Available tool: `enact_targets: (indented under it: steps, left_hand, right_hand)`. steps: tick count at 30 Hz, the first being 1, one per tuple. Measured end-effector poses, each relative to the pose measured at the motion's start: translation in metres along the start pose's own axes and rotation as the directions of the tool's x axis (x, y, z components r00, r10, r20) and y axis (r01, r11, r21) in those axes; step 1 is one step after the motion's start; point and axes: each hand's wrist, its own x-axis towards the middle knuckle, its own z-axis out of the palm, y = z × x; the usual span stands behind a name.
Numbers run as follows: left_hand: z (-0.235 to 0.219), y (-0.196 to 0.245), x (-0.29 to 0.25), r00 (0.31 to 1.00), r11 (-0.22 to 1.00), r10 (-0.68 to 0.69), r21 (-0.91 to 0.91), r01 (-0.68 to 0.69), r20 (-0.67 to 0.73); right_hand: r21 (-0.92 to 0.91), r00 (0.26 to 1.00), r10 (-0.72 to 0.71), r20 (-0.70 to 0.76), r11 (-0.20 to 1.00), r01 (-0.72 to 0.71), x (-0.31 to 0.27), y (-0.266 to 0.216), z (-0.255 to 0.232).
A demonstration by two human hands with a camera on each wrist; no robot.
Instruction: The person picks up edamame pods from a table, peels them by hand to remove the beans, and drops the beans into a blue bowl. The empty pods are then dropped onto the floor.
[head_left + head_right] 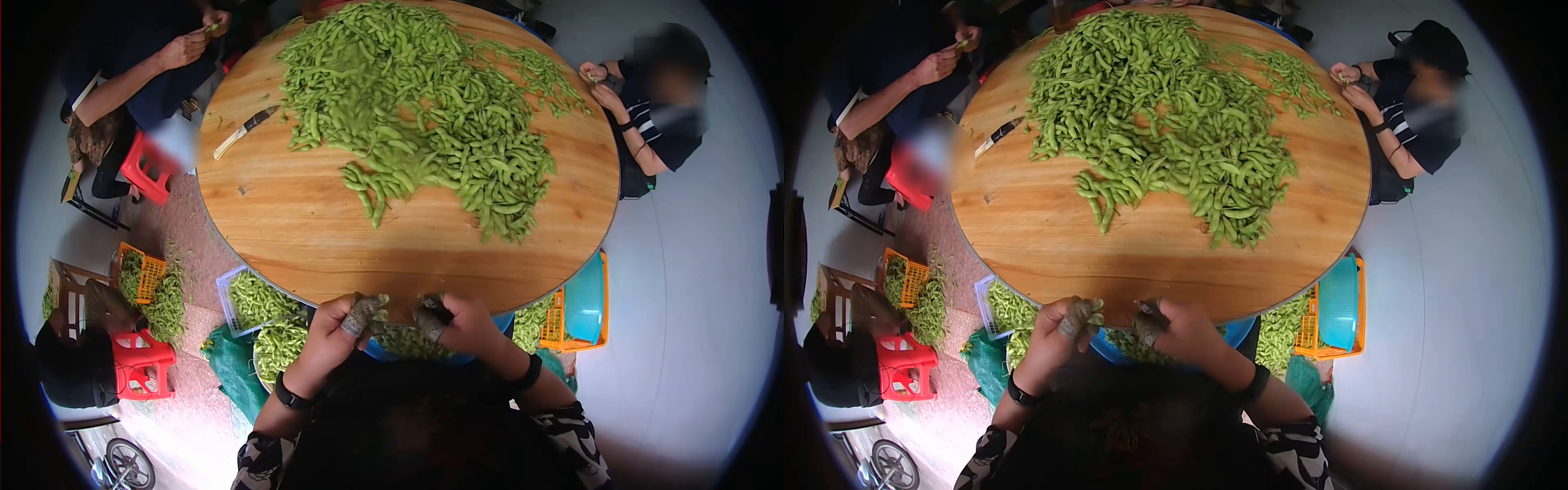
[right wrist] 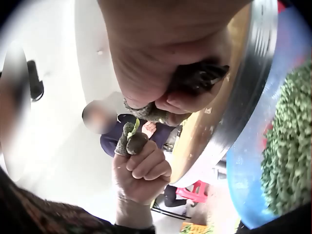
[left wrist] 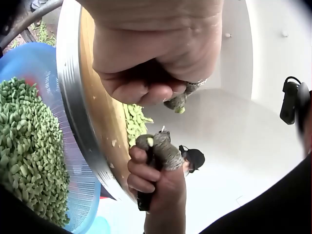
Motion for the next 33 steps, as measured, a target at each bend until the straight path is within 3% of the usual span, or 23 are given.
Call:
enact_targets:
  steps: [2, 4, 6, 7, 8, 9, 11, 13, 15, 17, 19, 20, 24, 27, 29, 32, 33]
  left_hand:
    - [-0.013, 0.000, -0.007, 0.997, 0.995, 0.064, 0.074, -0.061, -0.042]
    - [-0.031, 0.001, -0.016, 0.962, 0.958, 0.193, 0.247, -0.142, -0.193]
    - [-0.051, 0.004, -0.025, 0.880, 0.904, 0.260, 0.421, -0.077, -0.397]
    - [-0.064, 0.003, -0.029, 0.801, 0.787, 0.389, 0.616, -0.033, -0.454]
    - [-0.076, 0.006, -0.034, 0.769, 0.655, 0.451, 0.754, 0.059, -0.452]
    - [-0.090, 0.009, -0.039, 0.741, 0.496, 0.510, 0.853, 0.161, -0.437]
    - [-0.122, -0.001, -0.051, 0.736, 0.392, 0.494, 0.874, 0.288, -0.464]
    - [-0.127, 0.002, -0.057, 0.703, 0.464, 0.461, 0.822, 0.330, -0.542]
    - [-0.137, -0.003, -0.065, 0.676, 0.263, 0.546, 0.867, 0.422, -0.495]
    - [-0.141, -0.004, -0.068, 0.668, 0.274, 0.597, 0.895, 0.352, -0.445]
    - [-0.136, -0.005, -0.070, 0.708, 0.480, 0.461, 0.822, 0.307, -0.534]
    - [-0.131, -0.002, -0.071, 0.720, 0.506, 0.429, 0.806, 0.308, -0.545]
    - [-0.119, -0.002, -0.065, 0.724, 0.574, 0.400, 0.769, 0.280, -0.562]
    - [-0.104, 0.003, -0.050, 0.771, 0.551, 0.420, 0.810, 0.202, -0.478]
    - [-0.083, 0.009, -0.038, 0.745, 0.517, 0.482, 0.836, 0.184, -0.462]
    - [-0.058, 0.010, -0.021, 0.744, 0.470, 0.597, 0.882, -0.023, -0.299]
    - [-0.049, 0.014, -0.016, 0.750, 0.468, 0.612, 0.880, -0.086, -0.252]
  right_hand:
    - [-0.315, 0.995, 0.008, 0.101, 0.949, 0.024, 0.003, -0.016, -0.007]
    - [-0.401, 0.981, 0.017, 0.194, 0.914, 0.063, 0.005, -0.025, -0.012]
    - [-0.480, 0.959, 0.032, 0.283, 0.870, 0.113, 0.012, -0.037, -0.018]
    - [-0.458, 0.955, 0.138, 0.263, 0.889, -0.002, 0.017, -0.045, -0.021]
    - [-0.433, 0.938, 0.243, 0.245, 0.893, -0.119, 0.023, -0.048, -0.024]
    - [-0.442, 0.975, 0.134, 0.177, 0.896, -0.043, 0.034, -0.036, -0.027]
    - [-0.492, 0.994, -0.054, 0.094, 0.866, 0.093, 0.078, -0.024, -0.038]
    - [-0.567, 0.997, -0.077, -0.029, 0.822, 0.047, 0.131, -0.016, -0.046]
    - [-0.639, 0.986, -0.098, -0.132, 0.769, -0.009, 0.187, 0.002, -0.051]
    - [-0.670, 0.982, -0.105, -0.154, 0.742, -0.026, 0.227, 0.004, -0.051]
    - [-0.697, 0.982, 0.148, -0.115, 0.692, -0.186, 0.253, 0.000, -0.044]
    - [-0.791, 0.981, 0.169, -0.096, 0.585, -0.178, 0.258, 0.006, -0.036]
    - [-0.808, 0.945, 0.322, -0.066, 0.538, -0.240, 0.236, -0.002, -0.025]
    - [-0.847, 0.936, 0.351, -0.028, 0.489, -0.209, 0.207, -0.004, -0.024]
    - [-0.831, 0.954, 0.298, -0.030, 0.524, -0.190, 0.191, 0.000, -0.024]
    - [-0.819, 0.958, 0.286, -0.013, 0.546, -0.174, 0.168, 0.003, -0.025]
    - [-0.799, 0.981, 0.192, -0.020, 0.587, -0.131, 0.159, 0.006, -0.025]
